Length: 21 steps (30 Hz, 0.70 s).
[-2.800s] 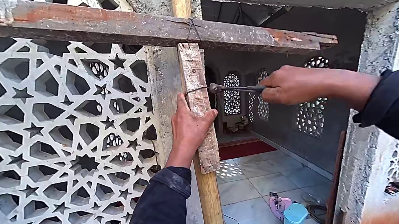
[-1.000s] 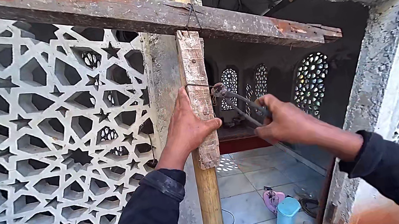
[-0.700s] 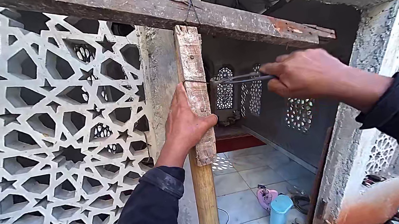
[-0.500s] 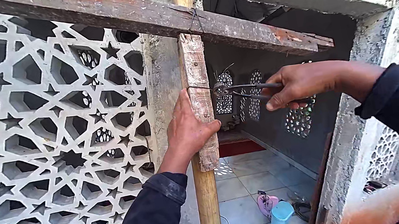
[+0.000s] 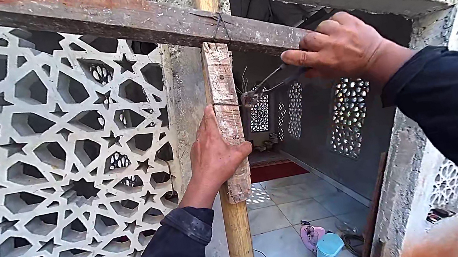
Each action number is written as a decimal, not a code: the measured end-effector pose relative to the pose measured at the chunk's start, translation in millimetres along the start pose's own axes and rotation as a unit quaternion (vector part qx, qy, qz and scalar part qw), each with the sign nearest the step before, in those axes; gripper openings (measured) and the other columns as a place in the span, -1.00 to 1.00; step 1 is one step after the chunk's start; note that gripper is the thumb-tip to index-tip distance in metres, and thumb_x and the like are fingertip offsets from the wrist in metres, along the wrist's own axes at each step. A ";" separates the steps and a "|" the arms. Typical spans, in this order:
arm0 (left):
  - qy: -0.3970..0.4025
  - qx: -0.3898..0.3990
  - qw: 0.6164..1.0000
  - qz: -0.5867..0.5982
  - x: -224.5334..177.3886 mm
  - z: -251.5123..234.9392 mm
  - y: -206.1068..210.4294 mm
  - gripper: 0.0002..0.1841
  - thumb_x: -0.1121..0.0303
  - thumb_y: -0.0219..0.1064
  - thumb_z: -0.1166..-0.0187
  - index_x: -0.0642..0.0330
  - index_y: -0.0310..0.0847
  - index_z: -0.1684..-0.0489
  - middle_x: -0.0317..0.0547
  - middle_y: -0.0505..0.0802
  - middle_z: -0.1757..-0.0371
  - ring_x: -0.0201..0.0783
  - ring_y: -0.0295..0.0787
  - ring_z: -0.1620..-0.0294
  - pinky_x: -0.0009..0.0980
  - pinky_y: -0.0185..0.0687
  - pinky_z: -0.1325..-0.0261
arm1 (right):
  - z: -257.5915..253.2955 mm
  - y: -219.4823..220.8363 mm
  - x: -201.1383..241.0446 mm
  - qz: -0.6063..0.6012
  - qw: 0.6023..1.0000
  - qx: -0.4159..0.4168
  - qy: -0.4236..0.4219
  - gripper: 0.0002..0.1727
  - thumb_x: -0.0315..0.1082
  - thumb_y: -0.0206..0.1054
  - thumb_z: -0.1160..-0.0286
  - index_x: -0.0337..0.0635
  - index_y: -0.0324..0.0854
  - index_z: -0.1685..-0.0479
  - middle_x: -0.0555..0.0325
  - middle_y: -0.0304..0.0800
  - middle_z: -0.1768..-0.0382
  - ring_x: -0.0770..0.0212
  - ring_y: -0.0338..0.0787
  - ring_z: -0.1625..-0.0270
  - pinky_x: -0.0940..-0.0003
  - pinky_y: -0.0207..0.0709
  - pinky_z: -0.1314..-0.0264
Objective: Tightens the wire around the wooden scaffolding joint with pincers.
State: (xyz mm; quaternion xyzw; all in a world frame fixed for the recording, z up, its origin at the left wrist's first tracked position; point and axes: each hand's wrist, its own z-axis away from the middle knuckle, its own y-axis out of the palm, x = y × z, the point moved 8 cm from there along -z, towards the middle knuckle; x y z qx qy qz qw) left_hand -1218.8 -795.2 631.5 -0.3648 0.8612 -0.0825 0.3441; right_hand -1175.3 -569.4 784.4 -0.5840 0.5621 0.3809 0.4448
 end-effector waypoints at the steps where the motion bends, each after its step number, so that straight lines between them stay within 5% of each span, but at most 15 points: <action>1: -0.001 -0.003 1.000 -0.003 0.5 -1.1 -1.2 0.30 -0.07 0.71 -0.02 0.02 -0.12 -0.91 0.12 0.59 -0.58 0.14 0.71 -0.35 0.29 0.64 -0.20 | -7.7 0.7 -5.8 0.007 1.000 -0.013 0.001 -0.55 -0.17 0.15 -0.73 0.00 0.48 -0.55 -0.32 0.71 0.15 -0.44 0.75 0.15 -0.34 0.52 0.11; 4: -0.008 -0.004 1.000 -0.004 0.0 1.4 0.6 0.30 -0.07 0.71 -0.01 -0.02 -0.12 -0.90 0.15 0.62 -0.53 0.16 0.73 -0.28 0.29 0.65 -0.10 | -9.9 -2.6 2.6 0.014 0.998 -0.044 0.050 -0.54 -0.23 0.16 -0.70 -0.05 0.46 -0.54 -0.33 0.71 -0.13 -0.48 0.68 -0.26 -0.62 0.19 -0.47; 6: -0.013 -0.004 1.000 -0.002 0.1 3.6 1.6 0.30 -0.06 0.71 -0.02 -0.03 -0.13 -0.90 0.15 0.61 -0.55 0.17 0.74 -0.28 0.30 0.66 -0.08 | 1.9 -3.7 19.3 0.056 0.992 -0.068 0.095 -0.51 -0.25 0.16 -0.71 -0.05 0.38 -0.61 -0.29 0.66 -0.20 -0.44 0.62 -0.31 -0.63 0.08 -0.53; 9: -0.017 -0.005 1.000 -0.005 0.6 4.5 1.4 0.31 -0.05 0.70 -0.01 -0.01 -0.15 -0.91 0.15 0.55 -0.60 0.18 0.73 -0.28 0.30 0.66 -0.06 | 18.3 -2.7 38.5 0.161 0.974 -0.082 0.135 -0.46 -0.27 0.14 -0.71 0.05 0.32 -0.68 -0.16 0.62 -0.09 -0.28 0.57 -0.13 -0.19 0.26 -0.21; 11: -0.019 -0.007 1.000 -0.003 0.6 4.3 1.2 0.31 -0.04 0.71 -0.01 -0.04 -0.16 -0.91 0.14 0.55 -0.60 0.17 0.74 -0.25 0.30 0.66 -0.03 | 23.5 -6.0 44.5 0.188 0.969 -0.082 0.135 -0.47 -0.28 0.15 -0.72 0.06 0.33 -0.68 -0.12 0.62 -0.04 -0.23 0.55 -0.07 -0.10 0.24 -0.17; 13: -0.019 -0.011 1.000 0.001 0.4 3.3 0.7 0.30 -0.02 0.70 0.01 -0.07 -0.15 -0.90 0.15 0.58 -0.56 0.18 0.77 -0.19 0.31 0.66 0.05 | 18.6 -9.6 40.5 0.188 0.971 -0.078 0.128 -0.52 -0.30 0.13 -0.73 0.03 0.39 -0.62 -0.12 0.62 0.07 -0.23 0.54 0.02 -0.12 0.24 -0.17; 16: -0.016 -0.009 1.000 0.003 1.1 3.0 2.5 0.31 -0.01 0.70 0.01 -0.07 -0.17 -0.91 0.14 0.60 -0.55 0.20 0.77 -0.18 0.33 0.67 0.05 | -3.1 0.8 18.1 0.083 0.990 0.033 0.113 -0.72 -0.36 0.10 -0.63 -0.17 0.52 -0.22 -0.23 0.63 0.35 -0.36 0.66 0.29 -0.24 0.36 0.23; 18: -0.017 -0.005 1.000 0.001 1.6 5.1 4.5 0.31 -0.02 0.69 0.01 -0.08 -0.17 -0.91 0.14 0.62 -0.53 0.19 0.77 -0.18 0.34 0.67 0.05 | -9.2 21.6 4.6 -0.038 0.973 0.162 0.157 -0.71 -0.30 0.17 -0.49 -0.16 0.67 -0.07 -0.27 0.75 0.27 -0.42 0.78 0.21 -0.35 0.43 0.27; 21: -0.011 -0.003 1.000 0.001 1.1 3.0 2.6 0.30 -0.04 0.69 -0.01 -0.06 -0.16 -0.90 0.11 0.58 -0.58 0.16 0.74 -0.28 0.31 0.67 -0.05 | -5.5 25.7 5.5 -0.095 0.952 0.192 0.220 -0.64 -0.36 0.27 -0.39 -0.10 0.69 -0.18 -0.29 0.76 0.09 -0.44 0.79 0.05 -0.34 0.54 0.32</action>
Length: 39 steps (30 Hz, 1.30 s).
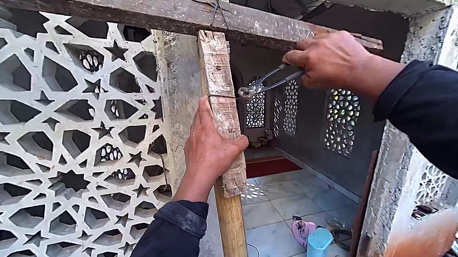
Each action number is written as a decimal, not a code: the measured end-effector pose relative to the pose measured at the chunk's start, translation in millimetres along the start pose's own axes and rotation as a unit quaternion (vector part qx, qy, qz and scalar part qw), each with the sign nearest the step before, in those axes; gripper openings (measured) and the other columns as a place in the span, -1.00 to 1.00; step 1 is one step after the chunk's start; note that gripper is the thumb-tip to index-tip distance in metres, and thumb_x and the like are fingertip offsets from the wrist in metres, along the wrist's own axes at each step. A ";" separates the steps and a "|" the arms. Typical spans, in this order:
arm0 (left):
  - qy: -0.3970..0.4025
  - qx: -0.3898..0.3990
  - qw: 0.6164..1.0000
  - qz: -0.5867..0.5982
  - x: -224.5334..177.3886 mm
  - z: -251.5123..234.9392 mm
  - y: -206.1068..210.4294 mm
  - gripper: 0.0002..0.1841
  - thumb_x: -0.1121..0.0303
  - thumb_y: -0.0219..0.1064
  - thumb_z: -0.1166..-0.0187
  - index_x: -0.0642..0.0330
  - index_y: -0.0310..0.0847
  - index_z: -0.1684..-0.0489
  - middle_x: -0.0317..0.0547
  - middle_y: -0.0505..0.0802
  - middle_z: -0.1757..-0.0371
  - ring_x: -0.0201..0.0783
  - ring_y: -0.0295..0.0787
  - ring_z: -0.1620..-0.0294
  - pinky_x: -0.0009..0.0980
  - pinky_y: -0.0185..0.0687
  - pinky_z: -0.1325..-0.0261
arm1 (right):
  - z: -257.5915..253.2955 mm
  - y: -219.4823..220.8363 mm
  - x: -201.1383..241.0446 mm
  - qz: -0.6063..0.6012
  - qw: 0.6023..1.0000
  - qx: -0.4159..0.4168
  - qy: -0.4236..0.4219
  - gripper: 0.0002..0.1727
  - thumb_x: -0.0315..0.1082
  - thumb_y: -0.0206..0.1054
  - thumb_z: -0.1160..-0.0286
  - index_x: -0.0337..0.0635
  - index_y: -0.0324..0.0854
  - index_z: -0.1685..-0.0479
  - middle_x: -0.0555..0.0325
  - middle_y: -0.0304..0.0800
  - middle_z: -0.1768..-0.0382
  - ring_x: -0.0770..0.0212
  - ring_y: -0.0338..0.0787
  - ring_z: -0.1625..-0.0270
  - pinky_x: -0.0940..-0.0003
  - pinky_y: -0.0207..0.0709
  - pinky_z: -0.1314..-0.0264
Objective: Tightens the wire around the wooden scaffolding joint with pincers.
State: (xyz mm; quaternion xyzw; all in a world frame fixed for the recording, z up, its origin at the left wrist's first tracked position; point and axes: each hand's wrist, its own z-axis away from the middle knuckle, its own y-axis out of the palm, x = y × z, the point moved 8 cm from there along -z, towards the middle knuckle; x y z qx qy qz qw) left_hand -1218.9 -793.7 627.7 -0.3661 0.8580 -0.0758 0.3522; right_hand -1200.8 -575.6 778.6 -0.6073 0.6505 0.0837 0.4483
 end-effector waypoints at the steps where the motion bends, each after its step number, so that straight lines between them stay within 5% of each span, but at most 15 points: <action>1: 0.001 0.001 1.000 0.001 0.4 -0.8 -0.9 0.30 -0.04 0.69 -0.01 -0.05 -0.16 -0.90 0.11 0.56 -0.61 0.16 0.73 -0.29 0.30 0.67 -0.06 | 4.6 -2.1 4.0 -0.005 1.000 -0.003 0.030 -0.56 -0.41 0.29 -0.40 -0.09 0.59 -0.33 -0.35 0.68 -0.02 -0.51 0.72 -0.08 -0.34 0.56 0.30; 6: -0.004 -0.001 1.000 0.009 1.7 2.4 -1.3 0.29 -0.01 0.68 -0.02 -0.09 -0.17 -0.91 0.13 0.56 -0.61 0.20 0.76 -0.23 0.33 0.66 0.02 | 25.8 -3.8 30.2 0.010 0.986 -0.039 0.159 -0.19 -0.54 0.25 -0.43 0.04 0.21 -0.80 -0.42 0.45 -0.41 -0.61 0.54 -0.33 -0.29 0.60 0.36; 10: -0.002 0.001 1.000 0.012 0.1 2.0 -0.2 0.28 -0.02 0.68 -0.02 -0.11 -0.16 -0.90 0.12 0.54 -0.61 0.18 0.76 -0.21 0.33 0.66 0.03 | 29.4 0.8 30.4 0.028 0.980 -0.040 0.192 -0.16 -0.58 0.21 -0.44 0.08 0.18 -0.83 -0.41 0.46 -0.40 -0.58 0.55 -0.32 -0.25 0.59 0.37; 17: -0.009 0.003 1.000 0.007 -0.8 0.4 -1.4 0.29 0.00 0.68 -0.01 -0.11 -0.17 -0.90 0.15 0.59 -0.56 0.21 0.76 -0.21 0.34 0.66 0.04 | 8.9 4.1 15.6 0.038 0.984 -0.064 0.160 -0.50 -0.61 0.18 -0.46 -0.07 0.47 -0.41 -0.45 0.55 -0.14 -0.62 0.60 -0.21 -0.26 0.56 0.38; 21: -0.051 0.014 0.999 -0.012 -8.5 -8.1 -2.1 0.31 -0.12 0.73 -0.05 0.16 -0.13 -0.86 0.26 0.62 -0.49 0.24 0.74 -0.26 0.34 0.64 -0.09 | -21.0 -5.5 3.6 0.056 0.992 -0.094 0.063 -0.74 -0.52 0.28 -0.41 -0.22 0.53 -0.08 -0.44 0.60 0.04 -0.66 0.65 -0.05 -0.29 0.49 0.54; 26: -0.052 0.000 0.999 0.006 -10.4 -9.2 0.8 0.22 0.02 0.70 -0.14 0.15 -0.11 -0.85 0.25 0.75 -0.27 0.17 0.83 0.01 0.24 0.71 0.06 | -59.9 1.3 -5.3 0.069 0.991 -0.100 -0.052 -0.79 -0.55 0.34 -0.40 -0.28 0.50 0.03 -0.40 0.63 0.14 -0.64 0.68 0.03 -0.32 0.48 0.50; 33: -0.061 -0.006 0.998 0.002 -8.0 -10.4 2.7 0.18 0.01 0.68 -0.16 0.10 -0.08 -0.84 0.18 0.80 -0.13 0.13 0.84 0.13 0.19 0.70 0.20 | -86.4 -4.4 -2.7 0.060 0.981 -0.122 -0.135 -0.80 -0.58 0.32 -0.39 -0.32 0.52 0.03 -0.40 0.64 0.16 -0.62 0.69 0.04 -0.34 0.48 0.45; 37: -0.056 -0.009 0.998 0.009 -4.7 -6.2 5.3 0.20 0.00 0.67 -0.14 0.06 -0.10 -0.86 0.20 0.79 -0.11 0.15 0.83 0.15 0.22 0.70 0.23 | -82.3 -7.2 -3.4 0.051 0.987 -0.095 -0.122 -0.76 -0.58 0.36 -0.35 -0.29 0.53 0.03 -0.35 0.65 0.15 -0.55 0.72 0.02 -0.35 0.49 0.40; 39: -0.056 -0.007 0.998 0.008 -3.8 -7.3 4.6 0.20 -0.03 0.67 -0.14 0.03 -0.09 -0.86 0.15 0.80 -0.09 0.12 0.83 0.15 0.20 0.70 0.22 | -62.6 6.2 -6.8 -0.030 0.997 0.001 -0.071 -0.81 -0.54 0.40 -0.29 -0.18 0.62 0.14 -0.21 0.66 0.32 -0.34 0.73 0.25 -0.32 0.46 0.44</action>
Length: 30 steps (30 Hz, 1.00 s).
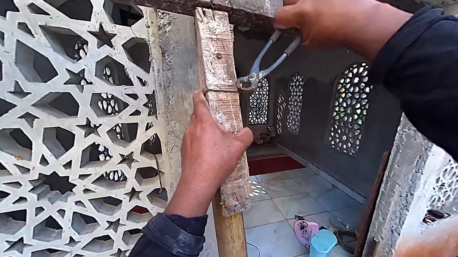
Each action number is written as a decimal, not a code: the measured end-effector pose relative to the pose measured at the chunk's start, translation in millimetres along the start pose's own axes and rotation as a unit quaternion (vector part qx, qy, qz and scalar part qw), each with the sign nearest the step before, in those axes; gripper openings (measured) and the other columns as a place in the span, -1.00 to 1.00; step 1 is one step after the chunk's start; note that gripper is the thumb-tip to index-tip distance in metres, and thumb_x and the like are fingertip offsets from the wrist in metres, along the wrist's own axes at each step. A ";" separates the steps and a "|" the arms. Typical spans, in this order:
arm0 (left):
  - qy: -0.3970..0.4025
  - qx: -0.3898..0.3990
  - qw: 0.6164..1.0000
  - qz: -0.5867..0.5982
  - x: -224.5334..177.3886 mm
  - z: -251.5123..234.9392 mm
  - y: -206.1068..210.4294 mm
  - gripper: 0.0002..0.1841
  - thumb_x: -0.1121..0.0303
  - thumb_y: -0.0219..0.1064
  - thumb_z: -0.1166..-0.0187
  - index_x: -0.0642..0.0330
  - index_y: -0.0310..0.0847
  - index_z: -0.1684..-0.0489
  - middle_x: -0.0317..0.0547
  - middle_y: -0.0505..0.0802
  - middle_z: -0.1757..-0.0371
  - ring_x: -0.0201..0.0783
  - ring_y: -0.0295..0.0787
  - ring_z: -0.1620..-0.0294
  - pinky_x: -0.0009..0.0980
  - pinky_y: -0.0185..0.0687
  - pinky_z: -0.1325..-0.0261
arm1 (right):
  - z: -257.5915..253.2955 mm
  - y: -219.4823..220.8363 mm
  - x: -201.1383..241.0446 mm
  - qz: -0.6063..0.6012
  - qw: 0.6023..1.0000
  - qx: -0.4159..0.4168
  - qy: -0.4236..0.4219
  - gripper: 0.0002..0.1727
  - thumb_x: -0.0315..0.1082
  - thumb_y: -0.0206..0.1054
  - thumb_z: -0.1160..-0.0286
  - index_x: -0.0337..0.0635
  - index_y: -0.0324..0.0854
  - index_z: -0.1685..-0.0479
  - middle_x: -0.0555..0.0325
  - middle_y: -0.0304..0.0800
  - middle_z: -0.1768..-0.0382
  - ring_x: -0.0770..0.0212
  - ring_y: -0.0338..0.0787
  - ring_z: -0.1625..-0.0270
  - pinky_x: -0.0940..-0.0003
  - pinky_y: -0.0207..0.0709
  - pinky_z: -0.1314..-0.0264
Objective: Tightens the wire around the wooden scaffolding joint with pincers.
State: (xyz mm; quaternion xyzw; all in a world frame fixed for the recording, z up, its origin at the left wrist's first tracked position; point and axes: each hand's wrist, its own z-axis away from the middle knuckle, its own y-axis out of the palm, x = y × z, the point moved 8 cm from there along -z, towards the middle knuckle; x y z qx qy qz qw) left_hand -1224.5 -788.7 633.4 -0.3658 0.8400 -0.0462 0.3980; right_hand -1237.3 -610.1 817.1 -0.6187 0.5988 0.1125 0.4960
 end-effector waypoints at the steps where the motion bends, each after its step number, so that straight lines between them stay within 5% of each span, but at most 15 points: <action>1: 0.000 0.001 1.000 -0.005 -0.4 -1.2 -1.8 0.20 -0.05 0.67 -0.14 0.01 -0.09 -0.85 0.13 0.80 -0.06 0.11 0.83 0.17 0.19 0.71 0.23 | 18.1 20.8 2.2 -0.088 0.991 0.084 0.049 -0.86 -0.50 0.42 -0.29 -0.04 0.72 0.26 -0.05 0.64 0.51 -0.11 0.65 0.48 -0.15 0.41 0.57; 3: 0.001 0.000 1.000 -0.008 -0.8 -2.2 -4.1 0.18 -0.07 0.68 -0.14 -0.03 -0.06 -0.84 0.13 0.81 0.00 0.12 0.83 0.18 0.20 0.69 0.26 | 67.0 81.2 24.4 -0.346 0.879 0.303 0.125 -0.73 -0.47 0.25 -0.40 0.08 0.84 0.17 0.26 0.49 0.71 0.37 0.26 0.78 0.42 0.10 0.77; 5: -0.003 0.000 1.000 0.000 0.0 -0.9 -1.4 0.17 -0.08 0.68 -0.12 -0.08 -0.04 -0.82 0.14 0.81 0.04 0.15 0.82 0.20 0.24 0.65 0.29 | 94.9 110.3 43.7 -0.507 0.745 0.394 0.179 -0.69 -0.47 0.15 -0.44 -0.04 0.81 0.04 0.27 0.47 0.69 0.49 0.15 0.82 0.59 0.00 0.79; 6: -0.003 -0.001 1.000 -0.001 0.7 -0.6 -1.0 0.18 -0.08 0.69 -0.10 -0.09 -0.04 -0.83 0.14 0.82 0.03 0.16 0.82 0.19 0.26 0.65 0.28 | 96.5 112.2 46.3 -0.528 0.727 0.396 0.189 -0.69 -0.46 0.14 -0.49 -0.08 0.80 0.02 0.27 0.48 0.68 0.52 0.13 0.82 0.62 -0.03 0.79; 9: -0.003 -0.004 1.000 -0.002 0.7 -3.0 -3.3 0.20 -0.09 0.70 -0.08 -0.12 -0.04 -0.84 0.12 0.82 0.04 0.12 0.83 0.17 0.24 0.68 0.24 | 83.9 100.2 35.3 -0.498 0.758 0.380 0.178 -0.72 -0.27 0.16 -0.75 -0.08 0.83 0.07 0.29 0.62 0.63 0.55 0.22 0.77 0.64 0.03 0.72; 12: -0.002 -0.007 1.000 0.007 1.8 -2.4 -4.0 0.19 -0.10 0.71 -0.06 -0.17 -0.02 -0.83 0.10 0.83 0.08 0.10 0.83 0.22 0.22 0.68 0.27 | 83.6 96.9 42.6 -0.490 0.769 0.376 0.163 -0.65 -0.22 0.16 -0.78 -0.12 0.83 0.25 0.28 0.61 0.66 0.52 0.26 0.74 0.59 0.06 0.67; 18: 0.001 -0.024 1.000 0.021 3.4 -4.5 -3.4 0.21 -0.07 0.76 -0.02 -0.19 0.02 -0.82 0.09 0.84 0.04 0.08 0.84 0.20 0.21 0.71 0.24 | 112.7 113.3 110.6 -0.679 0.635 0.329 0.166 -0.65 -0.27 0.12 -0.80 -0.21 0.66 0.39 0.21 0.55 0.73 0.50 0.27 0.84 0.64 0.08 0.80; 24: 0.008 -0.044 0.999 0.004 0.0 -4.0 -3.5 0.17 -0.06 0.72 -0.02 -0.15 0.07 -0.81 0.09 0.82 -0.04 0.08 0.83 0.08 0.23 0.70 0.15 | 116.3 119.2 134.3 -0.733 0.598 0.280 0.162 -0.67 -0.24 0.13 -0.80 -0.13 0.64 0.38 0.29 0.51 0.69 0.55 0.25 0.82 0.69 0.08 0.79; 30: 0.003 -0.045 0.999 -0.024 -3.2 -2.3 -5.1 0.16 -0.03 0.69 -0.04 -0.09 0.05 -0.81 0.15 0.82 0.06 0.15 0.82 0.17 0.25 0.65 0.24 | 117.4 123.8 143.3 -0.757 0.575 0.259 0.170 -0.70 -0.25 0.15 -0.80 -0.12 0.62 0.36 0.31 0.47 0.69 0.57 0.24 0.80 0.72 0.06 0.77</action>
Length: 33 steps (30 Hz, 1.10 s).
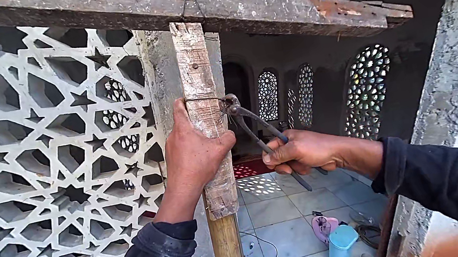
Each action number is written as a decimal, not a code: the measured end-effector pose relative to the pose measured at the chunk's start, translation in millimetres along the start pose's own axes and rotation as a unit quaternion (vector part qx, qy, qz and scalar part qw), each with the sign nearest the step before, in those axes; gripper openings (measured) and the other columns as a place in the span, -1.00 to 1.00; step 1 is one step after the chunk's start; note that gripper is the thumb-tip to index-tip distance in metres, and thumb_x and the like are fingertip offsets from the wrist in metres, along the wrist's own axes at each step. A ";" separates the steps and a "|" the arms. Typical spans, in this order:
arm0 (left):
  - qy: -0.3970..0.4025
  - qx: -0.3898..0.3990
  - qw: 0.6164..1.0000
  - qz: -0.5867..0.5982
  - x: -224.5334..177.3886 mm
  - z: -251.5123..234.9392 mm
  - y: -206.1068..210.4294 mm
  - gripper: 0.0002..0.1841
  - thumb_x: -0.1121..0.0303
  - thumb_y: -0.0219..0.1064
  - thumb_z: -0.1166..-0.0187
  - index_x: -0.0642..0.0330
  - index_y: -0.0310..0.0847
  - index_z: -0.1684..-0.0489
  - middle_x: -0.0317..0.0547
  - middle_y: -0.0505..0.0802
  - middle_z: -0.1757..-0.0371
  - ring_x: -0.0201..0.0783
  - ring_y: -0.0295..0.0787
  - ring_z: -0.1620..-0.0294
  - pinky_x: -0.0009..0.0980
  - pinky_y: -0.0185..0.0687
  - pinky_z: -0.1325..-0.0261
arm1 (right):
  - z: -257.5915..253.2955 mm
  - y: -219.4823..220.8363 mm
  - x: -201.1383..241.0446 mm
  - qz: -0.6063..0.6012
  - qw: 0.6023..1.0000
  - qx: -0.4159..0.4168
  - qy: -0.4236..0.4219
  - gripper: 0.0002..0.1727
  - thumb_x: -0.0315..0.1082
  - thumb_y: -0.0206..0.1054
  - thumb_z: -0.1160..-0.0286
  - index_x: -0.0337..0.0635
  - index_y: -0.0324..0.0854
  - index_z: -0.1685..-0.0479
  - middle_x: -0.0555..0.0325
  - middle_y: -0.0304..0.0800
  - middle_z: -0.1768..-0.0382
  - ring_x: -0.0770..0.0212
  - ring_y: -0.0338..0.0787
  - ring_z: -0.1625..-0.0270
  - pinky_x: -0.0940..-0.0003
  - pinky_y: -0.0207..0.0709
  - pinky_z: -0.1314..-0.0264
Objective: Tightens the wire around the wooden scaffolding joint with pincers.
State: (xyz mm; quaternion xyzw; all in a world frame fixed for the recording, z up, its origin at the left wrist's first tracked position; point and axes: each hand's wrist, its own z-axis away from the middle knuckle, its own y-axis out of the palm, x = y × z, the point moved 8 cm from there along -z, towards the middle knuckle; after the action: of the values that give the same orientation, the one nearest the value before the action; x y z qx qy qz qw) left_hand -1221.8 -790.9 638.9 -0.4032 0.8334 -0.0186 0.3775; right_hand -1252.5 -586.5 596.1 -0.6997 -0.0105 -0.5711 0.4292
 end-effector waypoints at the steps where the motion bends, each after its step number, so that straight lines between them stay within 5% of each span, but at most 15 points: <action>1: 0.002 0.002 1.000 0.002 0.6 0.3 0.6 0.17 -0.04 0.69 -0.04 -0.10 0.01 -0.82 0.13 0.82 0.07 0.14 0.82 0.19 0.24 0.65 0.25 | -0.5 -3.0 -1.0 0.005 1.000 0.006 -0.007 -0.71 -0.26 0.15 -0.78 -0.13 0.64 0.35 0.31 0.50 0.69 0.59 0.24 0.80 0.72 0.06 0.77; 3: 0.002 0.005 1.000 0.014 2.3 -1.1 0.5 0.20 -0.07 0.70 -0.01 -0.16 -0.01 -0.82 0.10 0.83 0.06 0.14 0.82 0.20 0.25 0.65 0.26 | -2.3 -14.1 1.9 0.036 0.999 0.008 -0.036 -0.73 -0.32 0.20 -0.73 -0.18 0.72 0.33 0.31 0.57 0.66 0.60 0.31 0.75 0.73 0.12 0.71; 6: -0.001 0.016 1.000 0.018 3.1 -1.2 0.8 0.20 -0.10 0.73 0.00 -0.20 0.01 -0.81 0.11 0.83 0.02 0.14 0.83 0.16 0.28 0.66 0.23 | 5.6 -25.9 9.2 0.095 0.992 -0.039 -0.070 -0.90 -0.39 0.43 -0.52 -0.24 0.79 0.19 0.24 0.76 0.53 0.49 0.64 0.52 0.63 0.50 0.40; 9: -0.006 0.019 1.000 0.019 4.1 0.1 -0.3 0.19 -0.08 0.74 -0.01 -0.20 0.01 -0.81 0.11 0.83 -0.01 0.12 0.83 0.14 0.27 0.67 0.21 | 10.7 -43.2 21.3 0.210 0.968 -0.128 -0.050 -0.54 -0.34 0.72 -0.20 -0.20 0.64 -0.05 0.14 0.77 0.48 0.33 0.74 0.51 0.41 0.67 0.38; 11: -0.003 0.019 1.000 0.012 4.0 1.2 -1.8 0.21 -0.08 0.74 -0.02 -0.19 -0.01 -0.82 0.10 0.83 -0.02 0.10 0.84 0.15 0.24 0.70 0.19 | 15.7 -54.4 31.4 0.332 0.922 -0.195 -0.044 -0.46 -0.26 0.69 -0.26 -0.11 0.58 -0.23 0.11 0.73 0.38 0.19 0.70 0.41 0.15 0.62 0.31; 13: -0.001 0.018 1.000 0.004 4.1 1.7 -2.6 0.21 -0.10 0.74 -0.02 -0.19 0.00 -0.83 0.09 0.84 0.01 0.08 0.84 0.17 0.22 0.70 0.20 | 26.7 -58.4 41.2 0.479 0.820 -0.286 -0.129 -0.46 -0.20 0.55 -0.22 -0.08 0.55 -0.24 0.13 0.68 0.45 0.06 0.70 0.45 -0.02 0.56 0.43; 15: -0.002 0.016 1.000 0.004 5.7 2.3 -3.0 0.20 -0.11 0.74 0.00 -0.22 0.03 -0.82 0.05 0.85 0.02 0.05 0.85 0.20 0.19 0.72 0.24 | 45.4 -51.2 48.0 0.604 0.632 -0.380 -0.302 -0.53 -0.18 0.42 -0.28 -0.27 0.60 -0.13 -0.06 0.68 0.41 -0.12 0.75 0.48 -0.06 0.54 0.56; 17: -0.002 0.015 1.000 0.010 6.5 1.3 -2.7 0.19 -0.11 0.72 0.00 -0.23 0.04 -0.81 0.03 0.85 0.01 0.02 0.85 0.19 0.18 0.72 0.23 | 61.9 -54.2 49.9 0.659 0.451 -0.469 -0.376 -0.50 -0.16 0.31 -0.51 -0.25 0.58 -0.36 -0.19 0.74 0.26 -0.23 0.73 0.29 -0.12 0.49 0.23; 19: 0.001 0.013 1.000 0.014 6.6 0.1 -2.9 0.18 -0.10 0.71 0.00 -0.22 0.05 -0.80 0.02 0.84 0.00 -0.01 0.86 0.19 0.15 0.73 0.22 | 69.0 -68.7 53.8 0.656 0.386 -0.530 -0.374 -0.47 -0.19 0.24 -0.64 -0.08 0.47 -0.58 -0.16 0.75 -0.02 -0.25 0.65 0.03 -0.18 0.31 -0.14; 21: 0.001 0.016 1.000 0.012 6.6 0.3 -2.1 0.19 -0.09 0.72 -0.01 -0.19 0.03 -0.81 0.03 0.83 -0.04 0.00 0.86 0.16 0.16 0.74 0.19 | 60.7 -82.0 54.3 0.650 0.431 -0.514 -0.357 -0.50 -0.26 0.19 -0.65 -0.05 0.47 -0.58 -0.16 0.77 -0.11 -0.27 0.70 0.01 -0.20 0.37 -0.06; 22: 0.001 0.016 1.000 0.011 5.9 0.3 -1.3 0.20 -0.08 0.73 -0.01 -0.19 0.02 -0.82 0.04 0.83 -0.06 0.01 0.86 0.14 0.17 0.74 0.18 | 51.8 -88.3 53.0 0.640 0.502 -0.463 -0.352 -0.51 -0.31 0.19 -0.59 -0.10 0.54 -0.52 -0.21 0.80 -0.02 -0.28 0.77 0.09 -0.21 0.49 0.11; 24: 0.001 0.014 1.000 0.004 4.8 -0.6 -0.4 0.19 -0.08 0.74 0.01 -0.20 0.03 -0.80 0.02 0.83 -0.05 -0.02 0.86 0.16 0.15 0.74 0.19 | 30.8 -100.5 49.8 0.557 0.708 -0.316 -0.297 -0.49 -0.35 0.16 -0.48 -0.09 0.70 -0.44 -0.07 0.85 0.17 -0.08 0.83 0.18 -0.13 0.63 0.19; 26: -0.001 0.011 1.000 0.005 4.5 -0.5 -1.7 0.19 -0.07 0.74 0.00 -0.20 0.04 -0.80 0.02 0.83 -0.04 -0.03 0.86 0.17 0.13 0.75 0.20 | 16.1 -105.4 46.4 0.487 0.815 -0.223 -0.222 -0.50 -0.35 0.13 -0.56 -0.03 0.70 -0.46 0.11 0.85 0.26 0.18 0.75 0.26 0.06 0.57 0.21; 31: 0.000 -0.001 1.000 0.001 3.4 -0.2 -1.7 0.17 -0.07 0.75 0.01 -0.21 0.08 -0.79 0.00 0.83 -0.04 -0.06 0.87 0.17 0.12 0.78 0.17 | 1.2 -104.4 33.3 0.467 0.824 -0.242 -0.210 -0.47 -0.37 0.11 -0.62 0.03 0.61 -0.58 -0.03 0.86 -0.11 -0.02 0.82 -0.19 -0.15 0.63 -0.22; 33: -0.001 -0.005 1.000 0.000 2.5 -1.0 -1.5 0.19 -0.08 0.76 0.01 -0.22 0.06 -0.80 0.01 0.83 -0.07 -0.04 0.86 0.14 0.14 0.76 0.14 | -8.8 -97.6 21.1 0.404 0.862 -0.229 -0.206 -0.52 -0.38 0.12 -0.61 0.05 0.71 -0.46 0.08 0.87 0.14 0.13 0.82 0.11 -0.01 0.64 0.05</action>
State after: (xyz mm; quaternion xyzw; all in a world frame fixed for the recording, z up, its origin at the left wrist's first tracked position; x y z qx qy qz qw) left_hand -1222.4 -793.9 638.5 -0.4053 0.8328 -0.0145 0.3768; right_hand -1301.4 -540.3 670.4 -0.8229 0.3156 -0.1772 0.4379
